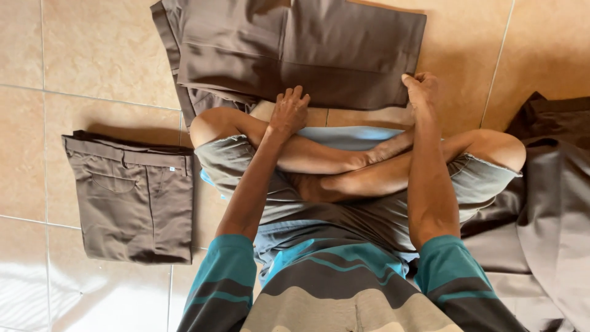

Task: The person sits cross-legged on a tiled floor and folds a pair of brown trousers by hand. They smooth the fabric, fold the legs together, and then fold the garment in half to create a neat rectangular stack.

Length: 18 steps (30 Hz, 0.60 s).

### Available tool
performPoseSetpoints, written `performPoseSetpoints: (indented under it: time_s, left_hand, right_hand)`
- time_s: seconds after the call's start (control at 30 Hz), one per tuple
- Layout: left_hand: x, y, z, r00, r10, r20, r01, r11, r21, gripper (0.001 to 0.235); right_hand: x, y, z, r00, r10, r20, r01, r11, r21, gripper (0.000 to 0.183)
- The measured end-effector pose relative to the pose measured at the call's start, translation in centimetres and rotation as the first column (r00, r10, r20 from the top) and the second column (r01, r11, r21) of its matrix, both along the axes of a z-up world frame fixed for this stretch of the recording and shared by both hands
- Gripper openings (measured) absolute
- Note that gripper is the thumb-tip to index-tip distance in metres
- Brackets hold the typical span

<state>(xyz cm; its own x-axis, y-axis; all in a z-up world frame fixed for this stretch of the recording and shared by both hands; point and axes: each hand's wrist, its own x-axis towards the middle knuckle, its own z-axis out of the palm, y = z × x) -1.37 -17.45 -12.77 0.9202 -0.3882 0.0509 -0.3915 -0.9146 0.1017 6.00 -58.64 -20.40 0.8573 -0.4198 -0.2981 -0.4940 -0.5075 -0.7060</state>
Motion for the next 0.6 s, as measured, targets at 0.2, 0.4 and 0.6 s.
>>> performPoseSetpoints:
  time_s: [0.2,0.4,0.6]
  left_hand:
    - [-0.1,-0.4,2.1,0.994,0.030,-0.105,-0.031,1.000,-0.001,0.058]
    - [-0.4,0.0,1.6,0.998,-0.043,0.045,0.041,0.998,0.043,0.042]
    - [0.0,-0.3,1.8,0.995,0.031,0.092,-0.034,0.999,0.038,0.029]
  right_hand:
    - [3.6,11.5,7.2,0.759,0.202,0.618,-0.058,0.968,-0.245,0.026]
    - [0.9,28.1,17.3,0.841,0.303,0.448,-0.437,0.869,0.233,0.034]
    - [0.7,22.0,1.5,0.860,0.407,0.308,-0.037,0.652,-0.757,0.033]
